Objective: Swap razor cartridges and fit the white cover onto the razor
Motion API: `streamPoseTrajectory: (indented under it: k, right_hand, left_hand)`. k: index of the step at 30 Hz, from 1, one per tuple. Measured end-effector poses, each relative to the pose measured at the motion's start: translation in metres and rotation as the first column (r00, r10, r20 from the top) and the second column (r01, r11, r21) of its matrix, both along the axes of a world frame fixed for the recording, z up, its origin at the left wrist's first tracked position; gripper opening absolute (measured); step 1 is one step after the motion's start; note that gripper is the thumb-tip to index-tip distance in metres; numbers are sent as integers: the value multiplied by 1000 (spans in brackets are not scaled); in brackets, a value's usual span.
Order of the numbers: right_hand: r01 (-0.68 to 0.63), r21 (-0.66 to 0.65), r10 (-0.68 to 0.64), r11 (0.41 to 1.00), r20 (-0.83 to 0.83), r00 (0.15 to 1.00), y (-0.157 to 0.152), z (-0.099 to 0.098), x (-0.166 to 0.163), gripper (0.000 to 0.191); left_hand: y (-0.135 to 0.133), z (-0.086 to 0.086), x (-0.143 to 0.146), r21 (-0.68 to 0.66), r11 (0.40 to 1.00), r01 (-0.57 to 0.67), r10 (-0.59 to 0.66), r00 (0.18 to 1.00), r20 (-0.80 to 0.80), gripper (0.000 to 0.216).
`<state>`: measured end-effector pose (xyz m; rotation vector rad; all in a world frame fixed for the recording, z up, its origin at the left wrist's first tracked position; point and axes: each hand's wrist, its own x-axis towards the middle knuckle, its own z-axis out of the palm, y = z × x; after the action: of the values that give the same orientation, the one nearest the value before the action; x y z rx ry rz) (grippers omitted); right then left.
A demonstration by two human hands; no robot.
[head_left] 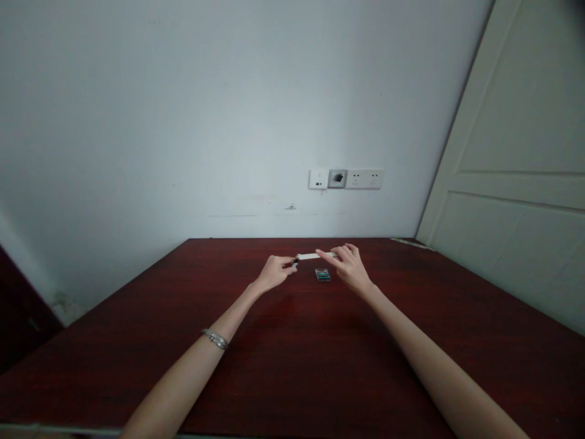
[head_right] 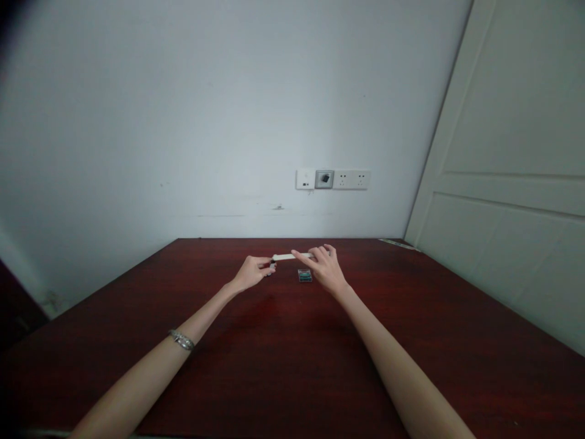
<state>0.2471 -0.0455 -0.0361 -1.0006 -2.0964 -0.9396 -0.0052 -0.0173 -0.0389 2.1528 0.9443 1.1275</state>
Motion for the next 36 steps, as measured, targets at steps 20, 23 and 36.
streamPoseTrajectory:
  k: [20, 23, 36]
  right_hand:
    - [109, -144, -134, 984, -173, 976, -16, 13, -31, 54]
    - [140, -125, -157, 982, -139, 978, -16, 12, -30, 58]
    - [170, -97, -181, 981, -120, 976, -14, 10, -26, 62]
  left_hand:
    - [-18, 9, 20, -495, 860, 128, -21, 976, 217, 13]
    - [-20, 10, 23, -468, 872, 142, -52, 978, 201, 9]
    - [-19, 9, 22, -401, 912, 87, -34, 990, 138, 6]
